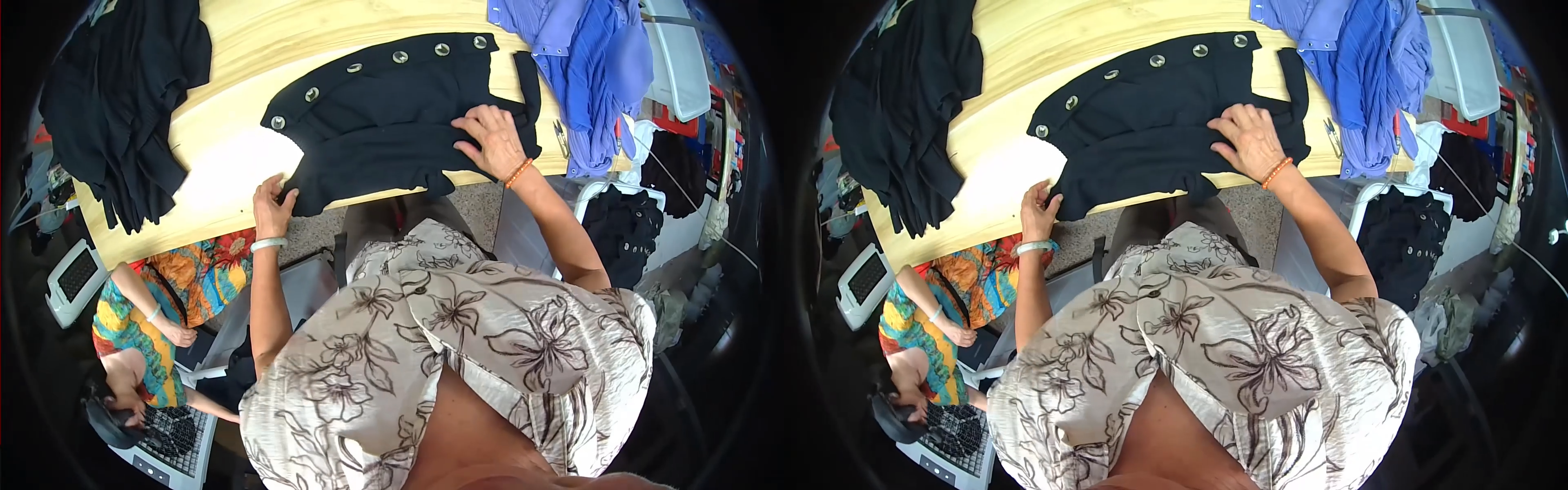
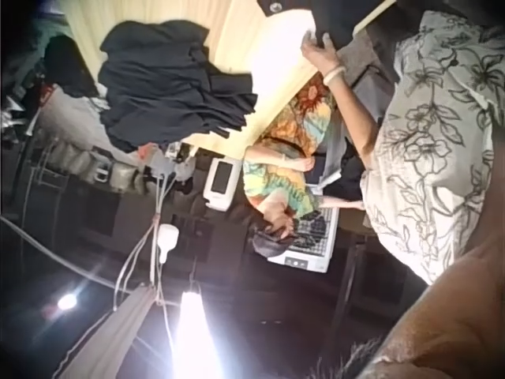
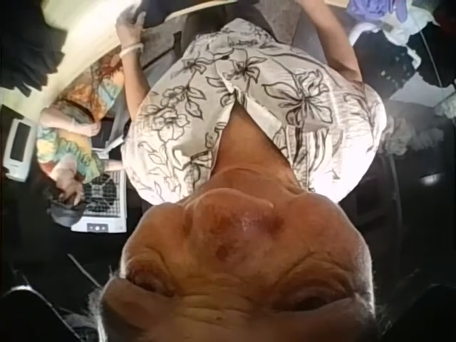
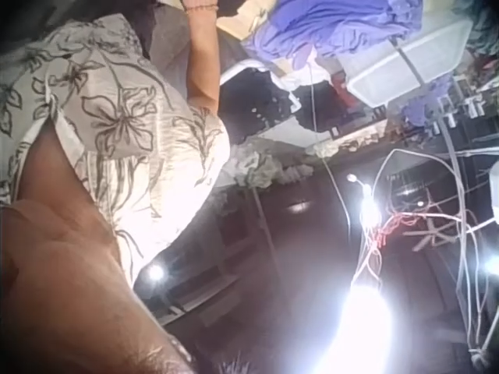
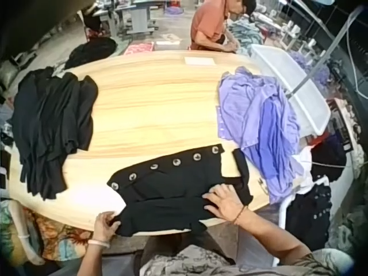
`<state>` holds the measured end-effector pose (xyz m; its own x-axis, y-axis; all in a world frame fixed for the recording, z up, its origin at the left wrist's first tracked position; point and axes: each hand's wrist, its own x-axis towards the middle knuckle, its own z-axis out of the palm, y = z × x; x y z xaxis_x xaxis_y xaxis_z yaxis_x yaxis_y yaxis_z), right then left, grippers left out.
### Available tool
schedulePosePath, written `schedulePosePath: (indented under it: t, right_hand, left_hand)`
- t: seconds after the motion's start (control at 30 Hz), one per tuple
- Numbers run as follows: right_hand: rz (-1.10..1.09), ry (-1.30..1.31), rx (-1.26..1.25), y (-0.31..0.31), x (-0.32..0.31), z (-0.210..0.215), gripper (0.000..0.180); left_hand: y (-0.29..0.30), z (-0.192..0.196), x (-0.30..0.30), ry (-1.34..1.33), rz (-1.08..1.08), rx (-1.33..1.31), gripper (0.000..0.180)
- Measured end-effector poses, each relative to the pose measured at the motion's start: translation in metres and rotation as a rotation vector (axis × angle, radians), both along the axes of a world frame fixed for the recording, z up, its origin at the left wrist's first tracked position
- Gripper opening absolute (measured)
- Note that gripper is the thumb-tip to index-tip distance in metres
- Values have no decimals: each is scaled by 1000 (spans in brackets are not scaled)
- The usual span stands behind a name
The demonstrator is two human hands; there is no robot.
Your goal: Inspect and fold black garments with decorative eyelets in a factory setting.
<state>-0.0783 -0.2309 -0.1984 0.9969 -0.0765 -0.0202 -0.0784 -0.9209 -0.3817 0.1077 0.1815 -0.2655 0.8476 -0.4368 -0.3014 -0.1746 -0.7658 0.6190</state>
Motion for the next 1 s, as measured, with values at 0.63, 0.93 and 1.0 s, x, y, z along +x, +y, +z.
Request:
schedulePosePath:
  t: [0.63,0.93,1.0]
  right_hand:
    - [-503,-177,798,-1,-25,12,18]
    - [-610,-345,908,-97,-44,24,14]
    - [-628,-357,942,-111,-42,36,12]
  left_hand:
    - [22,-14,-11,234,29,-193,23]
    - [-52,63,10,697,324,-947,17]
    - [-54,65,13,661,289,-908,19]
